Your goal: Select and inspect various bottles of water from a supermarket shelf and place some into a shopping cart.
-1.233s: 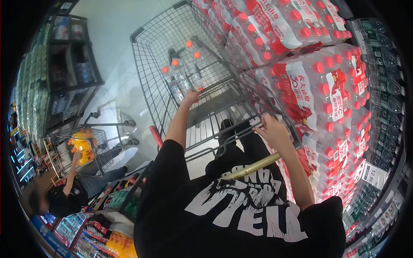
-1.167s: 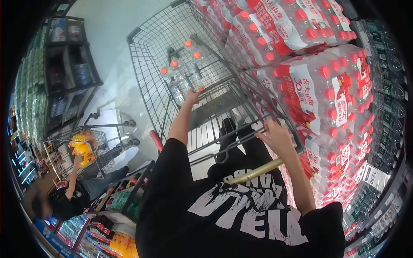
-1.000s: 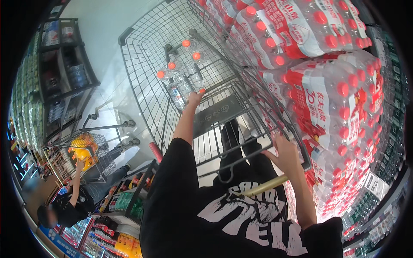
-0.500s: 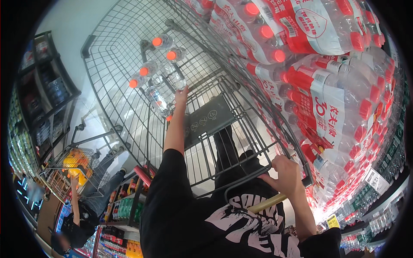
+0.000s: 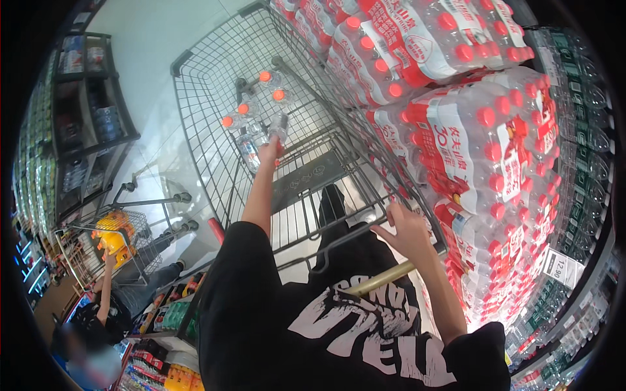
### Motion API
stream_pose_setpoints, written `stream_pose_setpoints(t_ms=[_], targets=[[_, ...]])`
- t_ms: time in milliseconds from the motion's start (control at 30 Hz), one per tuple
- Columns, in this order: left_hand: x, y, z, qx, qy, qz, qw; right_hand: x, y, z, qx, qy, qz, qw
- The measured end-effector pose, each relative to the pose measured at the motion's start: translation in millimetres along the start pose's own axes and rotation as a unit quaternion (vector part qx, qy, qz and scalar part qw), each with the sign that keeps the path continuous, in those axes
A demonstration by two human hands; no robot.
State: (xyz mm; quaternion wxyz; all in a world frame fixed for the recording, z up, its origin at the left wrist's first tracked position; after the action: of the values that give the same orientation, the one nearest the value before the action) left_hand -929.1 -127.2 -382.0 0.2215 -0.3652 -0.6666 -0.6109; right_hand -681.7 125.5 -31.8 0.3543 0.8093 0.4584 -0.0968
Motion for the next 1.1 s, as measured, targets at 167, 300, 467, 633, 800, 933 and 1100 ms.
stream_pose_setpoints(t_ms=[167,300,467,633,800,933,1100], targets=[[75.4,83.3,7.0,-0.111,-0.103,0.04,0.988,4.7,4.0,-9.9,0.006,-0.017,-0.004,1.0],[136.3,168.5,14.0,-0.18,-0.065,0.076,0.979,-2.7,13.7,-21.4,0.034,-0.07,-0.046,0.996],[223.7,297.1,35.4,-0.276,0.006,0.159,0.948,-4.6,30.8,-48.5,0.295,-0.07,-0.172,0.937],[252.3,376.1,46.4,-0.447,0.061,0.175,0.875,-28.6,60.2,-99.8,0.409,0.077,-0.208,0.885],[238.2,411.0,85.5,-0.526,0.129,0.165,0.824,7.1,77.8,-116.1,0.369,0.076,-0.258,0.89],[201.5,410.6,138.6,-0.564,0.239,0.163,0.774,30.6,82.9,-95.6,0.24,-0.181,-0.19,0.935],[164.8,426.4,162.2,-0.529,0.217,0.159,0.805,62.1,77.9,-56.3,-0.002,-0.579,-0.157,0.8]])
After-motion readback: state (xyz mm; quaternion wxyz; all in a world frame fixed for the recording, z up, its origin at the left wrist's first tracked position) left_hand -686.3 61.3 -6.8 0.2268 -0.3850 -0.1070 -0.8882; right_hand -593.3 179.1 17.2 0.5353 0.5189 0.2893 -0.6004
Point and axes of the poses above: each hand's wrist, its own y-axis away from the middle knuckle, its own z-axis out of the palm, x = y × z, the point moved 3 cm from there along -y, towards the middle knuckle, and after that the axes turned 10 degrees about z, right-handed, at the moved point
